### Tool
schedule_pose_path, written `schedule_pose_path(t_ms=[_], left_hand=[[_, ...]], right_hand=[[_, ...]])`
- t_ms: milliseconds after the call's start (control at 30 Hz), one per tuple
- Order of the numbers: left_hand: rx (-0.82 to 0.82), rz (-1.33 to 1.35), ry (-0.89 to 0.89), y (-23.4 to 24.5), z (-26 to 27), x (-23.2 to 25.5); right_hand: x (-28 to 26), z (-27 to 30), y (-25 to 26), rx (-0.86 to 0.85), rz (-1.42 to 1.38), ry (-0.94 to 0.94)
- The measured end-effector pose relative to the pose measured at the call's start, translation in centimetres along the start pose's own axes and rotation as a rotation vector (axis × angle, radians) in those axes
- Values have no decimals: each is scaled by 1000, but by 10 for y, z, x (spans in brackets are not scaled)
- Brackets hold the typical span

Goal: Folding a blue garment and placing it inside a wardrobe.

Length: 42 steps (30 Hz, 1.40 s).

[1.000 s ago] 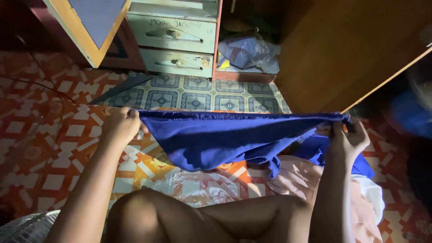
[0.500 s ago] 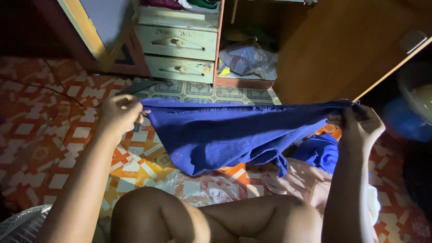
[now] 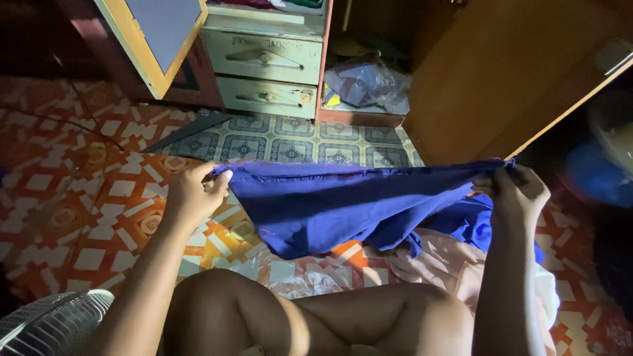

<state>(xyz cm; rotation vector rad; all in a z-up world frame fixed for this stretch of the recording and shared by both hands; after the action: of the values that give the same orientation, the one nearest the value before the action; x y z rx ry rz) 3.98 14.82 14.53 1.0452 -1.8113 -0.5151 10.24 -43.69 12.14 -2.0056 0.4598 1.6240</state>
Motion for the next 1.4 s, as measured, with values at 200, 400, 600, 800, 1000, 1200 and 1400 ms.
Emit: schedule_pose_path(t_ms=[200, 400, 600, 800, 1000, 1200, 1400], left_hand=[[-293, 132, 546, -5, 11, -7], [-314, 147, 383, -29, 26, -20], [-191, 167, 373, -63, 58, -54], [-35, 38, 382, -78, 83, -47], [-150, 348, 442, -97, 81, -19], [-207, 392, 203, -116, 75, 23], [-182, 438, -17, -107, 75, 77]], right_hand=[[18, 2, -1, 24, 131, -64], [75, -14, 19, 75, 82, -104], [117, -2, 23, 111, 73, -242], [147, 25, 26, 148, 258, 14], [152, 58, -19, -245, 644, 344], [73, 169, -118, -677, 443, 657], [40, 231, -159, -963, 83, 468]])
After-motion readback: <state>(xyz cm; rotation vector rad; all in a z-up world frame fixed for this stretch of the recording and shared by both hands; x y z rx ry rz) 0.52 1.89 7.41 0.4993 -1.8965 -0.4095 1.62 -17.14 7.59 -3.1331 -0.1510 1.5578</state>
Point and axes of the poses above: each hand's wrist, its own z-axis away from the middle knuckle, its own y-axis out of the back of the hand, x = y × z, the point moved 7 cm from there along -z, towards the middle knuckle, and after that the axes turned 6 degrees about x, right-handed, at the moved point
